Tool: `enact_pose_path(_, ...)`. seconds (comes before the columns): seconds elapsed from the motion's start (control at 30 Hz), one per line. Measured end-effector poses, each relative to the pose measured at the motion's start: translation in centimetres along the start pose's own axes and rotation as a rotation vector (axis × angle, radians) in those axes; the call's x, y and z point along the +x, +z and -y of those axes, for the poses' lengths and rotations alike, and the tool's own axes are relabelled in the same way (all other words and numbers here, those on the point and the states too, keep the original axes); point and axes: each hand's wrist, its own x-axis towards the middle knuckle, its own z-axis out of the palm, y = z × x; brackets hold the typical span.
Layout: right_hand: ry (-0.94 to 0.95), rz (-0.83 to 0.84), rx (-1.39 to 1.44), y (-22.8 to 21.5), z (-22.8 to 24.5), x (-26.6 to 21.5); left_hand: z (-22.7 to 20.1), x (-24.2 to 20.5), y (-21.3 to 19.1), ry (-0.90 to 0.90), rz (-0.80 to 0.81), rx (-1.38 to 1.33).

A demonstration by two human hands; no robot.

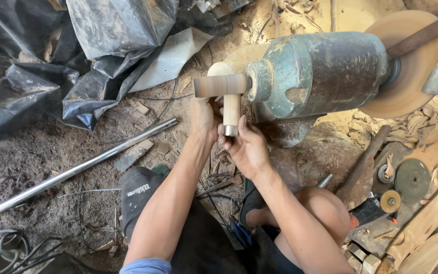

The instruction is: The person inserts a metal tube into a wooden handle and then uses a bench grinder to smooth and polish the wooden surface. The person rotates the handle against the grinding wheel to even out the surface.

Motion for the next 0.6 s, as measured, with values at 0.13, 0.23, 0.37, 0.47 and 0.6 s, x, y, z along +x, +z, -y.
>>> enact_pose_path(0.13,-0.014,0.006,0.024,-0.2,0.5,1.8,-0.1,2.0,0.4,0.007,-0.058,-0.058)
enact_pose_path(0.23,-0.003,-0.03,0.026,-0.5,0.8,3.3,-0.4,3.2,0.8,0.107,0.024,-0.107)
enact_pose_path(0.37,0.006,-0.01,0.033,-0.7,0.7,3.5,-0.4,3.6,0.4,0.066,0.003,-0.12)
enact_pose_path(0.47,-0.014,-0.011,-0.021,-0.7,0.1,1.8,0.2,2.5,-0.5,0.07,-0.018,-0.001)
enact_pose_path(0.6,0.013,0.023,-0.044,-1.0,-1.1,-1.1,0.8,-0.6,-1.7,0.005,0.071,0.005)
